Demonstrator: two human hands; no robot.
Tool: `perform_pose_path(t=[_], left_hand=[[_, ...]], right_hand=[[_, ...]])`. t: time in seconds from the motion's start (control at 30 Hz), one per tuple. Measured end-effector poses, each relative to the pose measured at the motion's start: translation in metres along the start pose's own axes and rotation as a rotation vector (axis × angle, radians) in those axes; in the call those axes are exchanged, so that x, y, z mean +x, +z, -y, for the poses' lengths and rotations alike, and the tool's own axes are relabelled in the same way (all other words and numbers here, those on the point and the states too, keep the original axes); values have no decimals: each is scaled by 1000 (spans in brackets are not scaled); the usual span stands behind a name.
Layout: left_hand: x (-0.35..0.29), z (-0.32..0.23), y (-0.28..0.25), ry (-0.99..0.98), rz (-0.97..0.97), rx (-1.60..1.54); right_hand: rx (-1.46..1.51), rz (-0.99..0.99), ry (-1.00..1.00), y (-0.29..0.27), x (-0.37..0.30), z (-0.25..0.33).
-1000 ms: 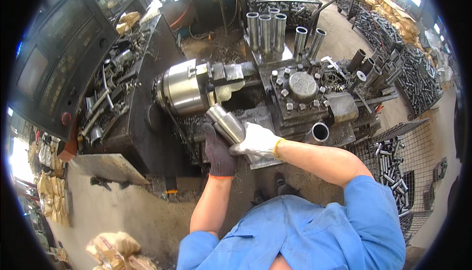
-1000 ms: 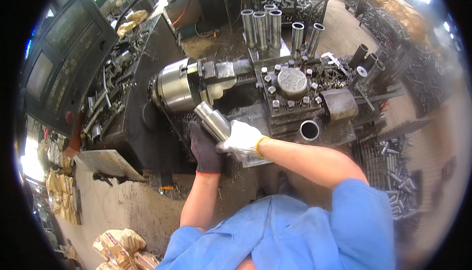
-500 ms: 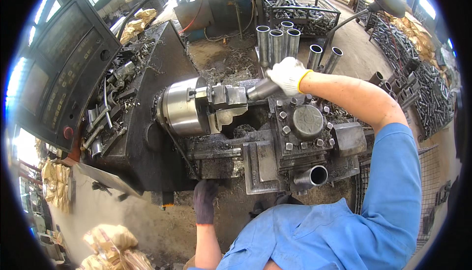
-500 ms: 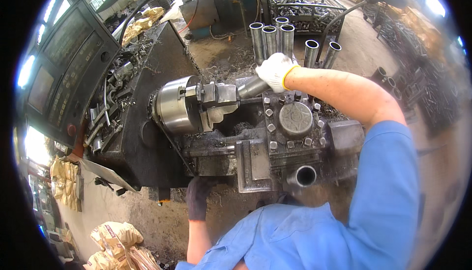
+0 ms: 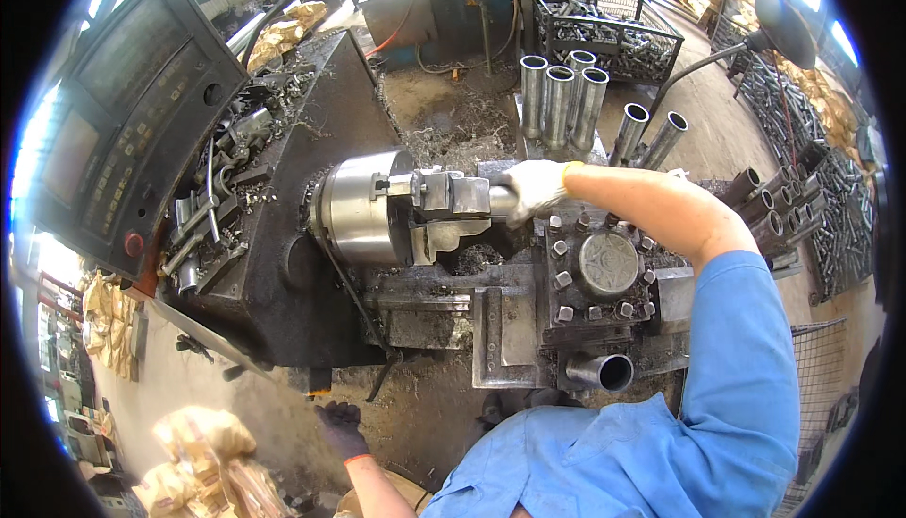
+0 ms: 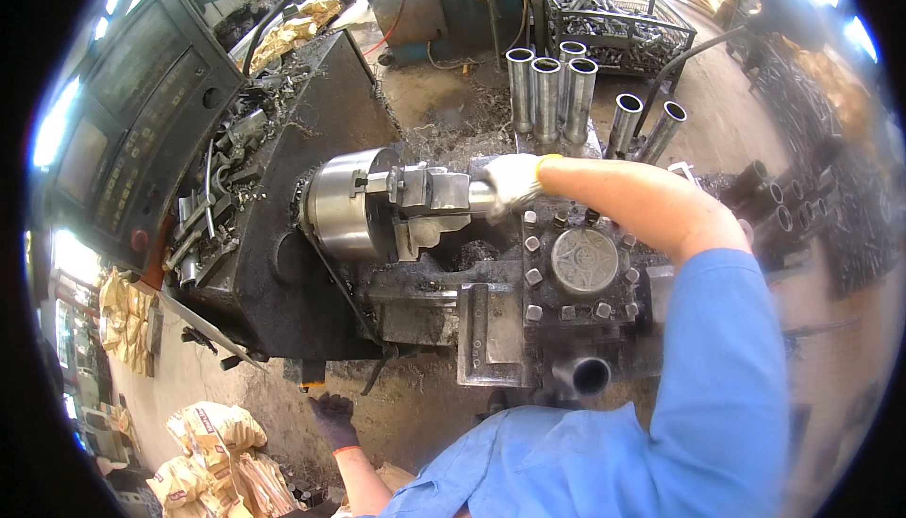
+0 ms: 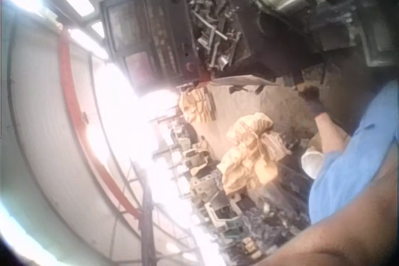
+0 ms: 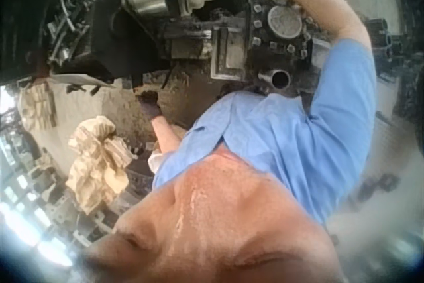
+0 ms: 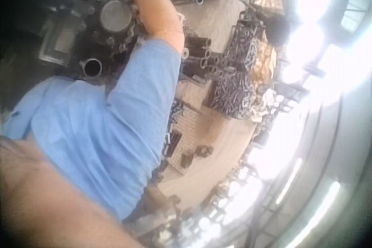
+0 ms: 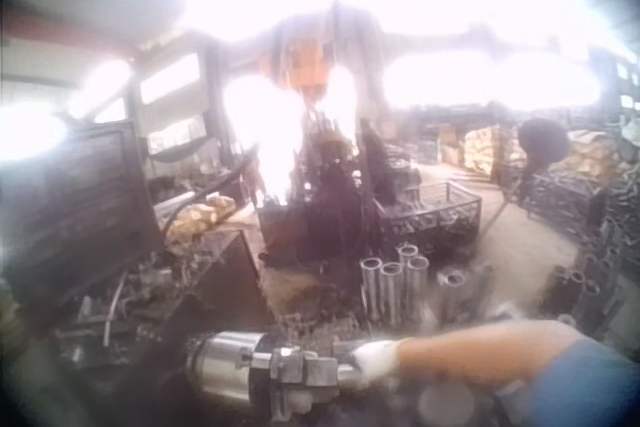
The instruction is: The person repeatedly picks hollow metal cylinders from a wire basket, places them into a lathe chuck, and removes them after a brief cycle. The person then returns the cylinders to the basket and repeats the process.
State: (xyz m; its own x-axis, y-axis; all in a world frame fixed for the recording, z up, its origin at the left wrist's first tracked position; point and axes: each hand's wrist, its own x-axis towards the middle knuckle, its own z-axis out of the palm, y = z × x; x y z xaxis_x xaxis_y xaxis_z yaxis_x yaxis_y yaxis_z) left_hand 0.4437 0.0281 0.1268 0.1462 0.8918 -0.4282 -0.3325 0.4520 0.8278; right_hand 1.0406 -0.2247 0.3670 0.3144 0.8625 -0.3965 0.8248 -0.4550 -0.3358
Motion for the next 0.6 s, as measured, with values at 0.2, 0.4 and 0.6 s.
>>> perform_pose_path(t=[0.2, 0.4, 0.6], left_hand=[[18, -47, 16, -257, -29, -124], [44, -46, 7, -300, -60, 6], [53, -26, -3, -81, 96, 131]], right_hand=[[102, 54, 98, 4, 20, -4], [193, -248, 16, -2, 6, 25], [442, -707, 175, -1, -136, 46]])
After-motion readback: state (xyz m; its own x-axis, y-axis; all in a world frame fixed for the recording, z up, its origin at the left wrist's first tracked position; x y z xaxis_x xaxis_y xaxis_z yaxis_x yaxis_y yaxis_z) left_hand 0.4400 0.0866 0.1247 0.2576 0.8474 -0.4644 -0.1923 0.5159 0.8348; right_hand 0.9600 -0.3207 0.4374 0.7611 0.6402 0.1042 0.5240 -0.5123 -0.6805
